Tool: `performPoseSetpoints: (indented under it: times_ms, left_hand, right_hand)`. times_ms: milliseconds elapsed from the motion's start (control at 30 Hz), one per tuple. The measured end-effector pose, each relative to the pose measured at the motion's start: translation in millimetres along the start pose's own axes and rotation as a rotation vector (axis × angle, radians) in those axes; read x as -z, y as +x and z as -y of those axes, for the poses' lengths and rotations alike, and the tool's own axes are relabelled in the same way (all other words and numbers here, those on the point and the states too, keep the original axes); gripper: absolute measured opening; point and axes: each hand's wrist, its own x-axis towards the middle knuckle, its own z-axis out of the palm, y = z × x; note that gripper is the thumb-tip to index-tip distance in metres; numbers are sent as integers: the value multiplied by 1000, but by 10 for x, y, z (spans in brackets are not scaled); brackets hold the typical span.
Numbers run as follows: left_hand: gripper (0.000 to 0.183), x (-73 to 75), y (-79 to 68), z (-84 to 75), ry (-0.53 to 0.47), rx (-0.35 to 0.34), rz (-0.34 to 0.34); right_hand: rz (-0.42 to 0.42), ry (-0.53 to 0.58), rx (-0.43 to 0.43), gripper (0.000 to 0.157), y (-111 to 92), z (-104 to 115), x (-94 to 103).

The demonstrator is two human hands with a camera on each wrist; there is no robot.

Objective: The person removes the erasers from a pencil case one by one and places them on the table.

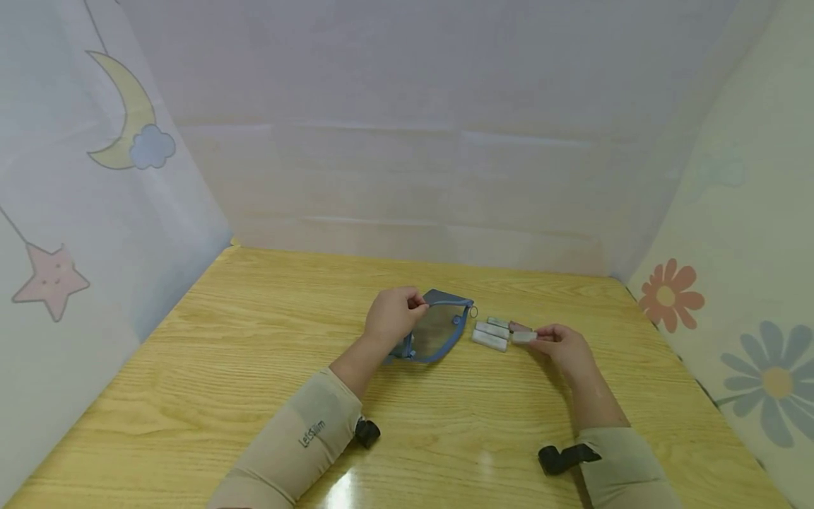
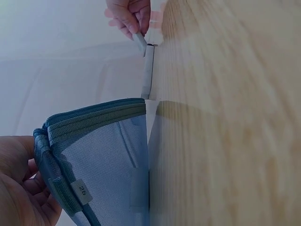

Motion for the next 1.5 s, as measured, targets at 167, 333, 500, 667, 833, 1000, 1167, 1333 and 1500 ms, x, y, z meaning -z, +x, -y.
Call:
performPoseSetpoints:
  times_ms: [167,333,500,667,833,1000,1167,1333,1500]
  left_hand:
    - [10,-1,-5,1,0,-17,-8]
    - [10,-7,-4,3,-3,-14,-2]
    - [10,-17,-4,9,-12,-9,-1]
    - [10,-28,-5,17,-13,-17,-8]
    - [9,-32,-5,14,-9,-14,-11]
    - [9,-38,0,14,-7,-12,-12]
    - [9,-40,3,16,-11,-14,-13]
    - [9,-43,7,17,-2,-7,-6]
    - [9,-34,4,9,-2,-6,0]
  right_hand:
    - [-8,-33,-1,35,19,-43,-13]
    - [-29,-34,-7,35,43,-83,-33]
    - [-47,-33,-21,34,55,-109,-63]
    - [-48,-11,-20,34,72,-126,-98]
    - [-59,-5,-33,33,94,-141,-117]
    - [-61,18,-41,32,102,-139,-126]
    - [-56,27,-48,33,88,-114,-125]
    - [-61,35,-69,35,69,-85,-119]
    - [-63,-10,-70,36,56,-76,-107]
